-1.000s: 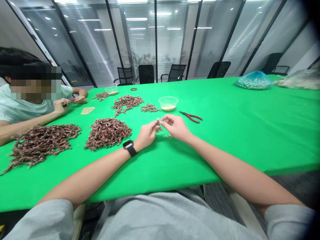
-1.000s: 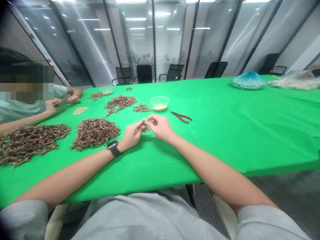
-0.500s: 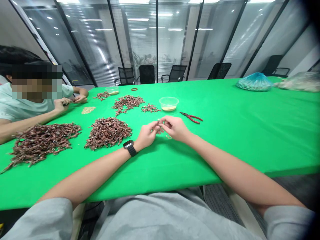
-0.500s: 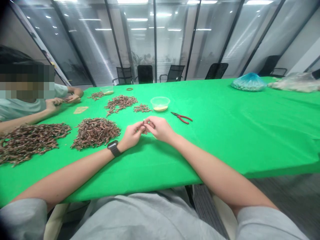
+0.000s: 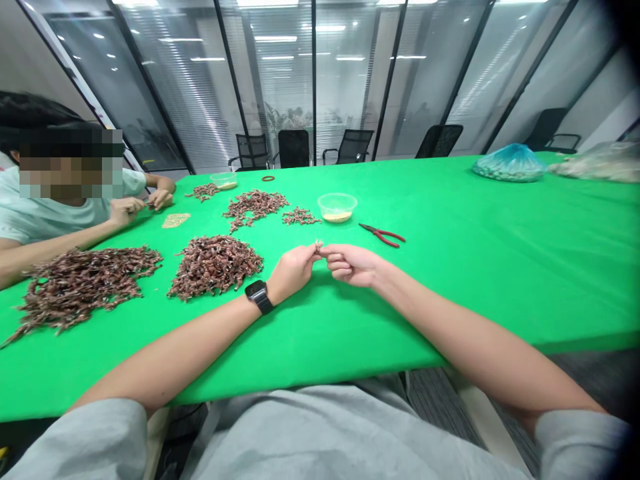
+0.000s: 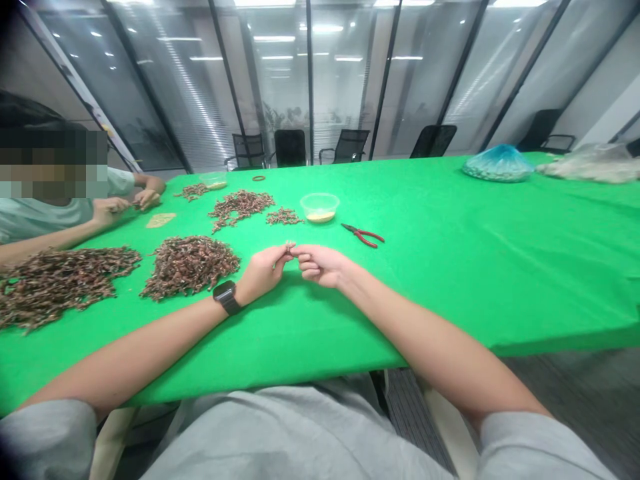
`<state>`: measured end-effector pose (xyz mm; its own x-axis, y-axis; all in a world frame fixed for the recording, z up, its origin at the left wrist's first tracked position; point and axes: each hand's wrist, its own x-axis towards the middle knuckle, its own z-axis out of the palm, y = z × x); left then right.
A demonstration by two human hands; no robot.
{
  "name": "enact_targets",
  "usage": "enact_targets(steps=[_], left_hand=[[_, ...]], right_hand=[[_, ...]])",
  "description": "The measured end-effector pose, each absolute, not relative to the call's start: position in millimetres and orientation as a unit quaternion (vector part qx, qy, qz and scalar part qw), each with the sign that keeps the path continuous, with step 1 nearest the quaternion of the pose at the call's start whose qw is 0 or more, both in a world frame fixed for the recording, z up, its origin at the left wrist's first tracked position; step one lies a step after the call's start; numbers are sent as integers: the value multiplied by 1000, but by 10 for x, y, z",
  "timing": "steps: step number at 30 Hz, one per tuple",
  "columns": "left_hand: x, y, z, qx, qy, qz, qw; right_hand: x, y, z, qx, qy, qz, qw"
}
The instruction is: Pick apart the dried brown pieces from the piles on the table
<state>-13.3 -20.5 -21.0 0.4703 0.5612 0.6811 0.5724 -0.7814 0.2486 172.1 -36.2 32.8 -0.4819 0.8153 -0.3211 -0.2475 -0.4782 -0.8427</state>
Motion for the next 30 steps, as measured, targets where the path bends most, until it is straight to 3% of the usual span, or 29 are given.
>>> enact_targets(steps=[4,9,13,22,30], left_hand=[[-113,-219,-186,-845,-337,-414,-30],[-84,-251,-129,-817,-353,-437,-130],[-82,-279,-86,-807,-333,-447,-197],[-74,-273,-99,-791,-294,-456,-282],[-101,-284,-124,-820,-342,-439,-132]], right_hand=[[1714,-354,274,-396,-444,706,384],[1691,-363,165,-429,-671,354,490],[1777,-313,132,-389,-775,197,457],[1866,-301,159,-355,-842,132,385],[1716,-375,110,-403,-757,250,449]])
